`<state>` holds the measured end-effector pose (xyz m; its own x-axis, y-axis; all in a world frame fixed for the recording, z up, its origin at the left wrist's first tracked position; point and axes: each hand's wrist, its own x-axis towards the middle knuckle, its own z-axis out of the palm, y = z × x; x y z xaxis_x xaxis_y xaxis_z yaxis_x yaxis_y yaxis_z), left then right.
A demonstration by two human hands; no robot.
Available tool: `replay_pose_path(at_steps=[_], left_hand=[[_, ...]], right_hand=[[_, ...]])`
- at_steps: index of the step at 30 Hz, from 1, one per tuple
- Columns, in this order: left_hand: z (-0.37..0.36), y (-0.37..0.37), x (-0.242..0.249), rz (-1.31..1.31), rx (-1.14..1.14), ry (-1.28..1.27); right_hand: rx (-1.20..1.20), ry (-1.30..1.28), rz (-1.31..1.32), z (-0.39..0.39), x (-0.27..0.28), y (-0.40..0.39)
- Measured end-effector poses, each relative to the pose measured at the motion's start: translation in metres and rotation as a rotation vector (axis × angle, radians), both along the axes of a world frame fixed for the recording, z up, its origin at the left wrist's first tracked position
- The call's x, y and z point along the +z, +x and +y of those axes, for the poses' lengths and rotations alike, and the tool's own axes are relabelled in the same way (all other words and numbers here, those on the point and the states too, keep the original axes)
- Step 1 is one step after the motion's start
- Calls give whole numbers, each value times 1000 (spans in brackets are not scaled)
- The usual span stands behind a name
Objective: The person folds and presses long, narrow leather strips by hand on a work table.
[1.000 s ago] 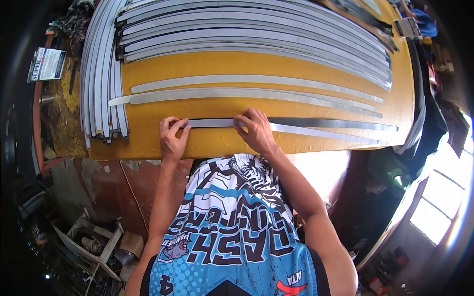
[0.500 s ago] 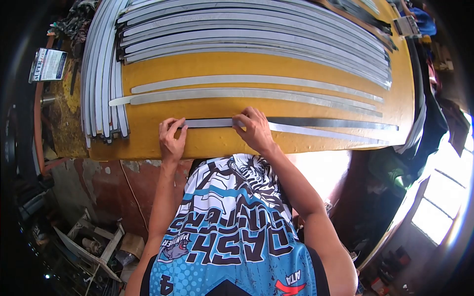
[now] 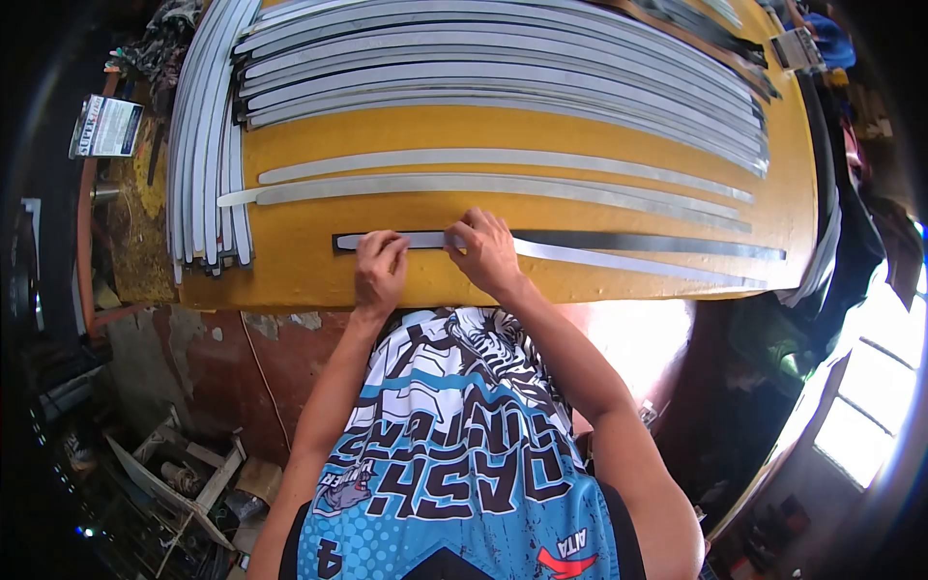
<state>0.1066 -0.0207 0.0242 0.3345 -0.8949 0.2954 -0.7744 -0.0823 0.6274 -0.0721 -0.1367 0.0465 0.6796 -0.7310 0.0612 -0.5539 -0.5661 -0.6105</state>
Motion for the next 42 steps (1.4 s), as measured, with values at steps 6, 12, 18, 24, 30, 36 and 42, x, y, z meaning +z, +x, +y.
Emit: replay_pose_path(at_steps=[6,12,18,24,30,36,42], left_hand=[[-25,-33,4,-20,-120,-14],[-23,-30,3,-22,-91,17],[-24,-36,13,-5,-70,72],[-25,-39,15,-61,-66,102],[-23,-40,11,-25,-51,149],[-25,-40,15,-32,-50,149],[-26,-41,18,-41,-56,141]], right_hand=[[20,-17,14,-3,1,-5],[2,75,-33,-18,22,-48],[-37,148,53,-41,37,-110],[-6,46,16,-49,23,-125],[-2,-35,11,-47,12,-128],[-19,-50,17,-46,11,-129],[-21,-46,15,-46,9,-130]])
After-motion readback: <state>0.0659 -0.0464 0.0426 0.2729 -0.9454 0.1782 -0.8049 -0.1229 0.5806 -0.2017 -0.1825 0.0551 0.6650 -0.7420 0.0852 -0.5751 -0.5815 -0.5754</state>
